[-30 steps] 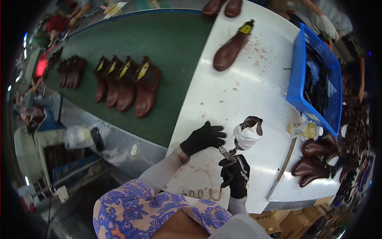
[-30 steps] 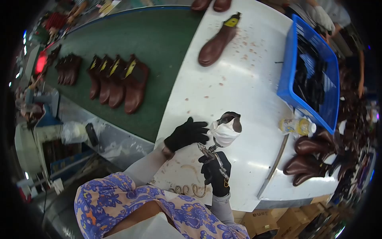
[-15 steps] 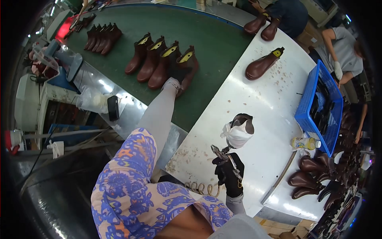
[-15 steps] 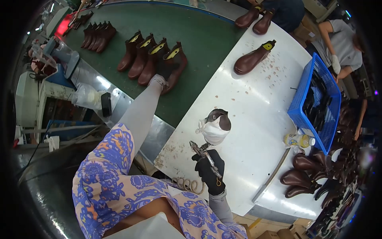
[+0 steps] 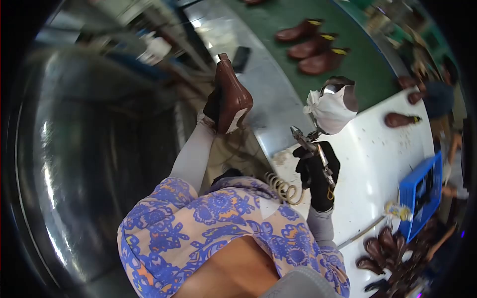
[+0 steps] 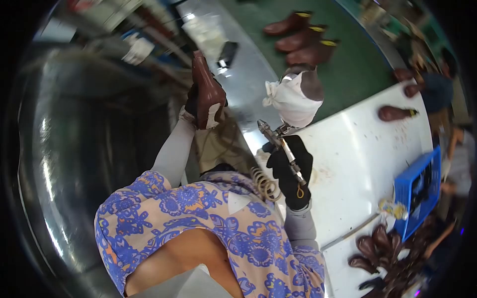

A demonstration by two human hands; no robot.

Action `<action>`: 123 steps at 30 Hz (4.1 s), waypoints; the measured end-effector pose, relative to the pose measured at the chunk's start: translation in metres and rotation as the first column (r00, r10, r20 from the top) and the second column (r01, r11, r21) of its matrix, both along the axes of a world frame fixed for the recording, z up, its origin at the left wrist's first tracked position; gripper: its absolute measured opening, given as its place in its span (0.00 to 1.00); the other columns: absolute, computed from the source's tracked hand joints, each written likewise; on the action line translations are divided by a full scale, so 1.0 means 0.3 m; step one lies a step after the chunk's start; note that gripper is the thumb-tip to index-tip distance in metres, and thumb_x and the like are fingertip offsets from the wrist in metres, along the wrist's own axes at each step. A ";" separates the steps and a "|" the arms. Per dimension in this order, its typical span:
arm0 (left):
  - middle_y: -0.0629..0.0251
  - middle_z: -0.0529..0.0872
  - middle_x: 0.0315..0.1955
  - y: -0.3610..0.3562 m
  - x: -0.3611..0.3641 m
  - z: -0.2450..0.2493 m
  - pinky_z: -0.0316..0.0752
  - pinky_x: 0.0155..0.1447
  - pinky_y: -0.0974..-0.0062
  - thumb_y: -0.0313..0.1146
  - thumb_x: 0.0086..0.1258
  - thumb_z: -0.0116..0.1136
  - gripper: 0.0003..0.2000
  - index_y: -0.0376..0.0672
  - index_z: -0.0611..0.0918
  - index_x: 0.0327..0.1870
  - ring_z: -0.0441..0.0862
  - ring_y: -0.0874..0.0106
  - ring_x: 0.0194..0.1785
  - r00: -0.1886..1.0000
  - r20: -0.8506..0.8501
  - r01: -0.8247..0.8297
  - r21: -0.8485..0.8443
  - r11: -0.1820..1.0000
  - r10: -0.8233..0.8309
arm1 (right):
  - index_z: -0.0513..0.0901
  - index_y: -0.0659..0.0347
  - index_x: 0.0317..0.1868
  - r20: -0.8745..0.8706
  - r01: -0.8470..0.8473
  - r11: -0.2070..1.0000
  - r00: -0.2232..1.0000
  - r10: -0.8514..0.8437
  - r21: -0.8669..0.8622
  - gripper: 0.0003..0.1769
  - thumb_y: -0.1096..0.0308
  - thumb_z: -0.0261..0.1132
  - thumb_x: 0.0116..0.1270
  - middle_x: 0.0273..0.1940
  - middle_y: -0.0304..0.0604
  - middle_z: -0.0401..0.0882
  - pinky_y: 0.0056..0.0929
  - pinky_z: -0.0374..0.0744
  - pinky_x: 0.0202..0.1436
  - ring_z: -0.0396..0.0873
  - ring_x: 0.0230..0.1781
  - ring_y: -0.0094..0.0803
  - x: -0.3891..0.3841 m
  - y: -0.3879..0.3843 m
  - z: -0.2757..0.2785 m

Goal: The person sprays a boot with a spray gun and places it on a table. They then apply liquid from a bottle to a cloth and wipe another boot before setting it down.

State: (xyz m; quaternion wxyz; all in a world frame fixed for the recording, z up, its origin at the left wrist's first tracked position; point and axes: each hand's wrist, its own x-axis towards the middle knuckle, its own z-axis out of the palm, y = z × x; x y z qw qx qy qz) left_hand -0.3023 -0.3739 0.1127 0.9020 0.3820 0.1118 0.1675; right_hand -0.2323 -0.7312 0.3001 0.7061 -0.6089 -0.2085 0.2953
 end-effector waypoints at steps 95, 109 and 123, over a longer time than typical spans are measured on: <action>0.60 0.75 0.57 0.080 -1.475 0.598 0.66 0.64 0.62 0.53 0.77 0.35 0.24 0.50 0.65 0.67 0.74 0.61 0.57 0.493 0.704 -0.797 0.129 0.589 0.512 | 0.78 0.64 0.41 0.551 -0.827 0.551 0.411 0.727 -0.109 0.08 0.74 0.62 0.62 0.35 0.44 0.83 0.28 0.75 0.37 0.79 0.32 0.30 -0.648 0.490 0.065; 0.66 0.74 0.51 0.038 -1.407 0.732 0.69 0.58 0.67 0.48 0.78 0.37 0.20 0.50 0.65 0.65 0.72 0.71 0.52 0.197 0.586 -0.977 0.054 0.205 0.786 | 0.75 0.64 0.39 0.509 -0.837 0.535 0.512 0.692 0.114 0.09 0.66 0.59 0.64 0.31 0.42 0.80 0.30 0.73 0.39 0.77 0.31 0.30 -0.697 0.515 0.118; 0.68 0.76 0.52 -0.089 -1.279 0.906 0.68 0.62 0.65 0.55 0.70 0.50 0.26 0.49 0.69 0.62 0.73 0.71 0.55 0.019 0.586 -0.980 -0.151 0.133 0.810 | 0.75 0.63 0.41 0.505 -0.706 0.706 0.590 0.630 -0.057 0.17 0.58 0.47 0.73 0.28 0.38 0.77 0.23 0.72 0.32 0.74 0.27 0.25 -0.662 0.510 0.078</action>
